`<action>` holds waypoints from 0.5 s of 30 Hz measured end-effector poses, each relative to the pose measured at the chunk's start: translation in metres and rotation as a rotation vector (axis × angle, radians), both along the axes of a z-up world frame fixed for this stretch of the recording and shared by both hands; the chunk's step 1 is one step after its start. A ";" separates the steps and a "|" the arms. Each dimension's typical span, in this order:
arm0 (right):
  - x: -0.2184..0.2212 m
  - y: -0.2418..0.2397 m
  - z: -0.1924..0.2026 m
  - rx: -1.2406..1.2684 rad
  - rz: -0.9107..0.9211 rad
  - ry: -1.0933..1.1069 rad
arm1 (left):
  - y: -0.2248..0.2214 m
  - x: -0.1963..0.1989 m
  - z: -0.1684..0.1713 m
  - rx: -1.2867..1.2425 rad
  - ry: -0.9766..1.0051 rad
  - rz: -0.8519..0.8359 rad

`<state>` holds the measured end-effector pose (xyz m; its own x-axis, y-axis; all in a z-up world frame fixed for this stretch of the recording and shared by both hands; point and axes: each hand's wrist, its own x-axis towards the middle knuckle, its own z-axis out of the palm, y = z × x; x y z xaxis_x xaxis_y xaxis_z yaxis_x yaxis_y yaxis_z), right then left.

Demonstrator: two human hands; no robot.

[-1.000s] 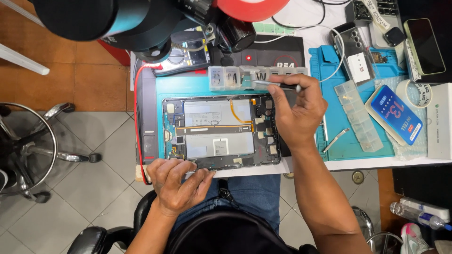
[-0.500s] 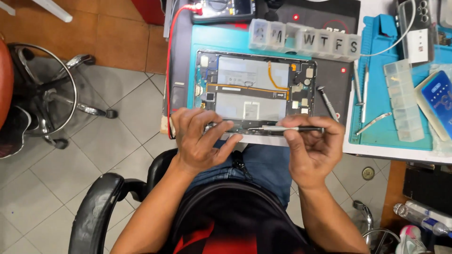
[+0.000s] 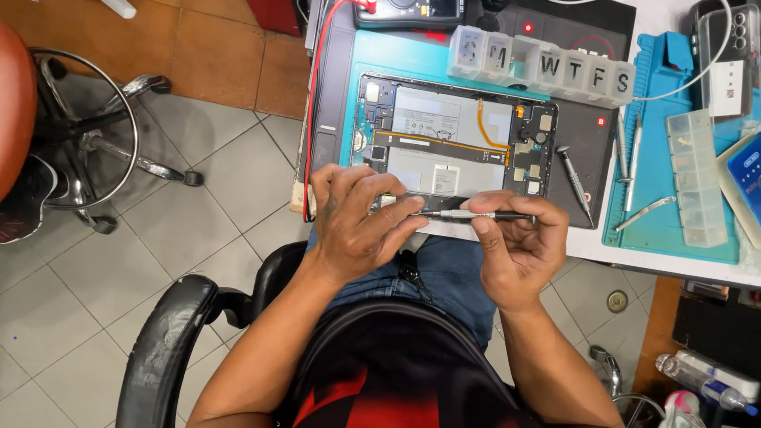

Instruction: Technician uses a precision screwdriver to install screws into the internal frame of a tablet during reassembly.

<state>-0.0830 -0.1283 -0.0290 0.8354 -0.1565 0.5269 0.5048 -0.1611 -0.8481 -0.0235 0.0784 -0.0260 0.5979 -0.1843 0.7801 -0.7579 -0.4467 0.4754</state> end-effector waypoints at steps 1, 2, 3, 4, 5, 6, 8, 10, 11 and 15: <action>0.000 0.000 0.000 -0.001 -0.001 -0.001 | 0.000 0.000 0.000 -0.001 -0.001 -0.001; 0.001 0.001 0.001 -0.006 -0.005 -0.001 | 0.001 0.000 0.000 -0.003 -0.001 -0.002; 0.001 0.001 0.001 -0.011 -0.009 -0.002 | 0.001 0.000 0.000 -0.006 -0.002 -0.002; 0.002 0.001 0.001 -0.011 -0.009 -0.002 | 0.001 0.000 -0.001 -0.006 -0.002 -0.002; 0.002 0.001 0.000 -0.008 -0.010 -0.007 | 0.001 0.000 -0.002 -0.002 -0.001 0.006; 0.001 0.000 0.000 -0.004 -0.011 -0.013 | 0.001 0.000 -0.002 0.001 0.001 0.014; 0.002 0.000 0.000 -0.003 -0.009 -0.013 | 0.000 0.000 -0.002 -0.007 -0.002 0.014; 0.001 0.000 0.000 -0.002 -0.008 -0.013 | -0.001 0.000 -0.002 -0.014 -0.005 0.013; 0.001 -0.001 0.000 -0.004 -0.013 -0.011 | -0.001 0.000 -0.002 -0.013 -0.008 0.018; 0.002 -0.002 -0.002 -0.004 -0.011 -0.024 | -0.002 0.000 -0.005 -0.012 -0.016 0.037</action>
